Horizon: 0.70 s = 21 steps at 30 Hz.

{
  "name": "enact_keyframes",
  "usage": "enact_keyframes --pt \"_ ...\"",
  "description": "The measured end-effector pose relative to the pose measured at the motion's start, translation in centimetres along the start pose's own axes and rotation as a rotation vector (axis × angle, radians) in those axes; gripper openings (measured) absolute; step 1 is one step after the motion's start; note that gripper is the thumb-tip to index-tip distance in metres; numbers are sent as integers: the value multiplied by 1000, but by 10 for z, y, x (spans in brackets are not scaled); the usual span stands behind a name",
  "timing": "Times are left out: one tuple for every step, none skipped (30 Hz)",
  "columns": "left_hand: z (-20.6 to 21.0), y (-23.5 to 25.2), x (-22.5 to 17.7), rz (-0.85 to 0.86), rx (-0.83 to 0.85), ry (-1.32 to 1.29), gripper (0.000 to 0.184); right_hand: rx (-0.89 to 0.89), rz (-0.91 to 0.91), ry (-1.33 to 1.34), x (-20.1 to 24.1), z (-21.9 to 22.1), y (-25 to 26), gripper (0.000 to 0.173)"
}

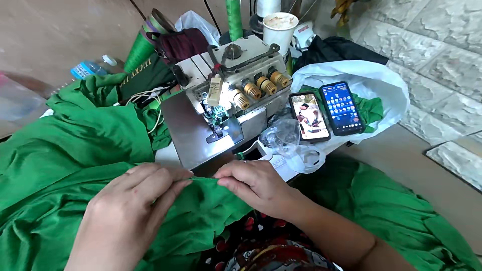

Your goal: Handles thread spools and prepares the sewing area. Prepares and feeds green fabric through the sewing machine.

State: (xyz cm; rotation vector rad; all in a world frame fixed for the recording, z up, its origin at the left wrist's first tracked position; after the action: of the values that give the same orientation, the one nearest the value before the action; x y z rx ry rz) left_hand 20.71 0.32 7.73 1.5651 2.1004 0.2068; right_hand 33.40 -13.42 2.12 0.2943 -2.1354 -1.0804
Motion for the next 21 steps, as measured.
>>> enact_keyframes --pt "-3 1 3 -4 6 -33 29 14 -9 -19 1 0 1 23" --pt "-8 2 5 -5 12 -55 29 36 -14 -32 2 1 1 23" --pt "-15 4 8 -5 11 -62 29 56 -15 -36 1 1 0 23" --pt "-22 7 10 -16 6 -64 30 65 -13 -26 0 1 -2 22" --pt "-29 10 12 -40 1 -59 30 53 -7 -8 -2 -1 -4 22" --pt "-33 14 12 -72 -8 -50 30 26 0 16 -5 -2 -6 21" --pt "-36 17 12 -99 -20 -40 30 -4 12 40 -7 -4 -9 20" --pt "-37 21 11 -112 -29 -37 29 -34 33 58 -10 -6 -12 21" --pt "-36 25 10 -114 -38 -37 29 -68 61 60 -13 -7 -15 21" --pt "-35 29 9 -111 -45 -36 29 -116 85 41 -15 -9 -19 22" --pt "-35 33 8 -104 -54 -32 30 -184 88 -7 -15 -10 -23 22" --pt "-37 38 7 -96 -66 -22 31 -260 58 -69 -12 -12 -27 23" --pt "-39 42 6 -88 -77 -9 32 -326 6 -114 -6 -12 -29 22" --pt "-43 47 6 -77 -89 4 32 -365 -52 -124 1 -9 -30 19" --pt "-48 51 5 -59 -103 15 32 -364 -88 -92 8 -1 -29 19" --pt "-54 56 5 -41 -117 21 31 -324 -87 -35 12 11 -28 22" --pt "-62 60 4 -32 -124 31 29 -238 -42 41 13 28 -28 32" --pt "-72 67 3 -32 -112 37 28 -122 32 131 11 47 -30 45" --pt "-84 74 5 -30 -84 35 26 -13 122 236 6 65 -34 57" --pt "-99 85 14 -13 -59 4 23 66 222 344 1 82 -41 62" --pt "-116 96 33 0 -46 -22 21 120 316 454 -3 95 -48 61"
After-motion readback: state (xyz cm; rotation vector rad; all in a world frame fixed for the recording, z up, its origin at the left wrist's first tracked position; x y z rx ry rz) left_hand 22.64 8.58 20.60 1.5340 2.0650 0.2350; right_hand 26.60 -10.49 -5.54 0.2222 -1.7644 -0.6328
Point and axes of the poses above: each hand's wrist, its own y-axis towards the middle knuckle, its own z-axis out of the palm, x = y × z, the point moved 7 cm from there along y, towards the middle knuckle, and after that the axes turned 12 degrees about -z, right-handed, at the moved point
